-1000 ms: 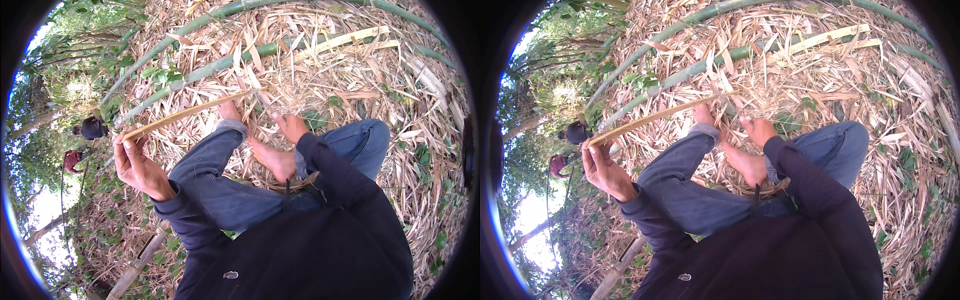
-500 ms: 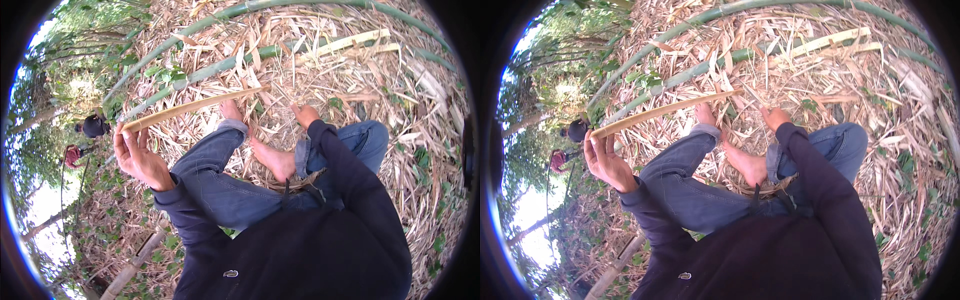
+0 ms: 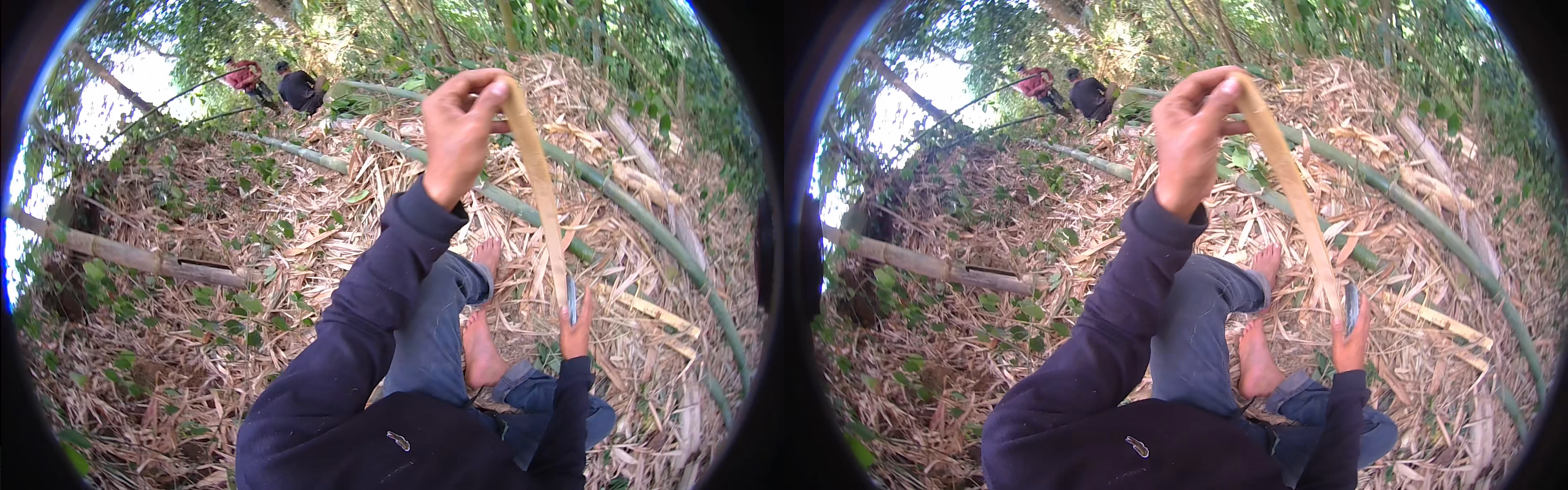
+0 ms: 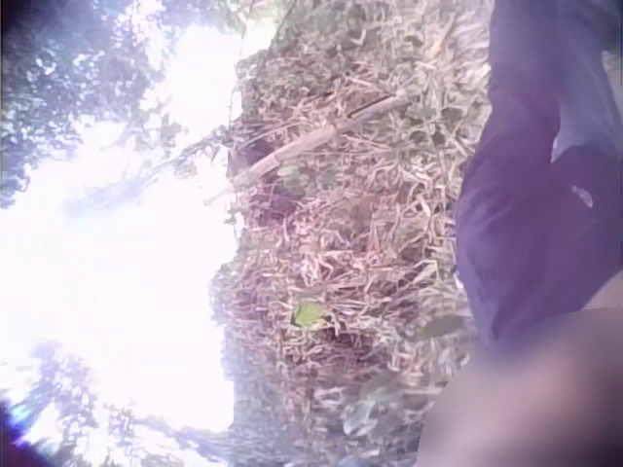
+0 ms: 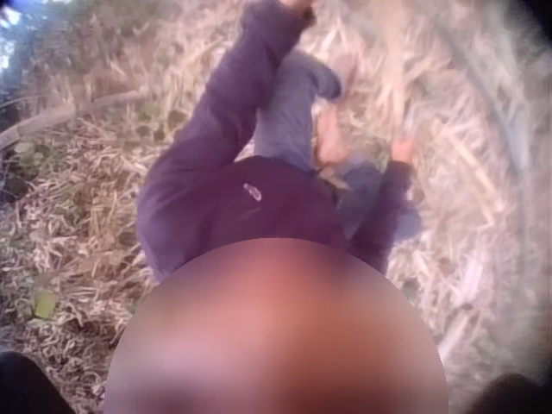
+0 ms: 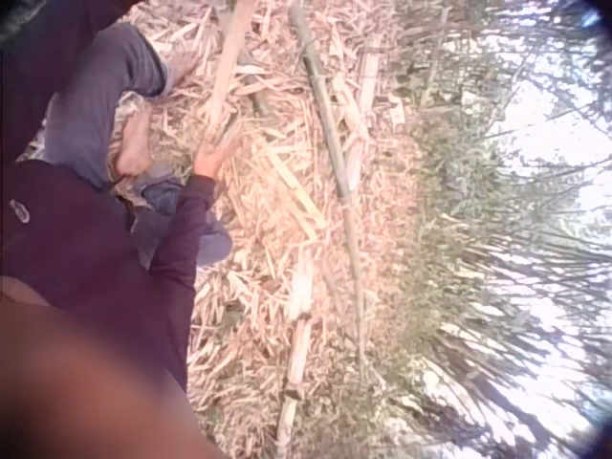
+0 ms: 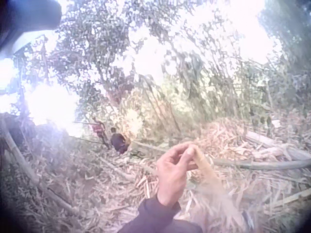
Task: The person sits on the ground in a bamboo grove and uses a machete to split a long bamboo pole into thin strips. They hold the bamboo with one hand and strike it with the machete to separate the layers, occasionally inspecting the resulting strips.
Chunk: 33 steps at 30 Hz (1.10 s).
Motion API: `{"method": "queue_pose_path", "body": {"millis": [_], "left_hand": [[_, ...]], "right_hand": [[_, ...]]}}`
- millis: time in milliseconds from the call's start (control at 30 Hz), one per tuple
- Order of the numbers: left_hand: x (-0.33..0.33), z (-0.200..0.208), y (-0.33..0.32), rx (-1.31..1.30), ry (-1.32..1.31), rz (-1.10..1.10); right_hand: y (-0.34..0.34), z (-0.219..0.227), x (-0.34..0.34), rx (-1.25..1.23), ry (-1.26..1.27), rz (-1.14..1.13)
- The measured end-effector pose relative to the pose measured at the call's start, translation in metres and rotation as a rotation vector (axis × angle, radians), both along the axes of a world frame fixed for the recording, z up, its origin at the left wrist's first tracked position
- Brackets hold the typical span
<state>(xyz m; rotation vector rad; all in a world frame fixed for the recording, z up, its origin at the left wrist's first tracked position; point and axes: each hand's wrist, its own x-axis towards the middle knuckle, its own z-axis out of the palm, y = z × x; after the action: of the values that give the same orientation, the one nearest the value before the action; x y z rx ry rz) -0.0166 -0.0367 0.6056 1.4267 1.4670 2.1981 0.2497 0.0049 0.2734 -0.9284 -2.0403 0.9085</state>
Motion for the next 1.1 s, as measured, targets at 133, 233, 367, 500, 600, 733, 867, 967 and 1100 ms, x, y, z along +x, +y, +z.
{"method": "queue_pose_path", "body": {"millis": [133,233,367,500,600,733,867,967,1100], "left_hand": [[0.0,0.01,0.032,-0.04,-0.066,-0.073],[-0.012,-0.009,0.048,-0.085,-0.059,-0.064],[0.044,-0.102,0.034,-0.338,0.518,0.052],[0.115,-0.188,-0.05,-0.415,0.842,-0.592],[0.14,-0.181,-0.094,-0.37,0.945,-0.606],[0.135,-0.183,-0.098,-0.518,0.973,-0.557],[0.104,-0.152,-0.069,-0.36,0.883,-0.331],[0.084,-0.097,-0.036,-0.308,0.613,-0.128],[0.036,-0.091,-0.001,-0.478,0.475,0.131]], "right_hand": [[-0.006,0.006,0.023,-0.355,-0.076,0.11],[-0.033,0.012,0.028,-0.525,0.12,0.243],[-0.035,0.039,0.048,-0.876,0.305,0.261],[-0.035,0.067,0.047,-1.222,0.324,0.397],[-0.027,0.044,0.051,-1.342,0.323,0.235],[-0.054,0.049,0.028,-1.203,0.407,0.266],[-0.053,0.058,0.011,-1.182,0.667,0.209],[-0.008,-0.031,0.018,-0.831,0.344,-0.17],[-0.027,-0.111,0.035,-0.43,-0.725,-0.244]]}}
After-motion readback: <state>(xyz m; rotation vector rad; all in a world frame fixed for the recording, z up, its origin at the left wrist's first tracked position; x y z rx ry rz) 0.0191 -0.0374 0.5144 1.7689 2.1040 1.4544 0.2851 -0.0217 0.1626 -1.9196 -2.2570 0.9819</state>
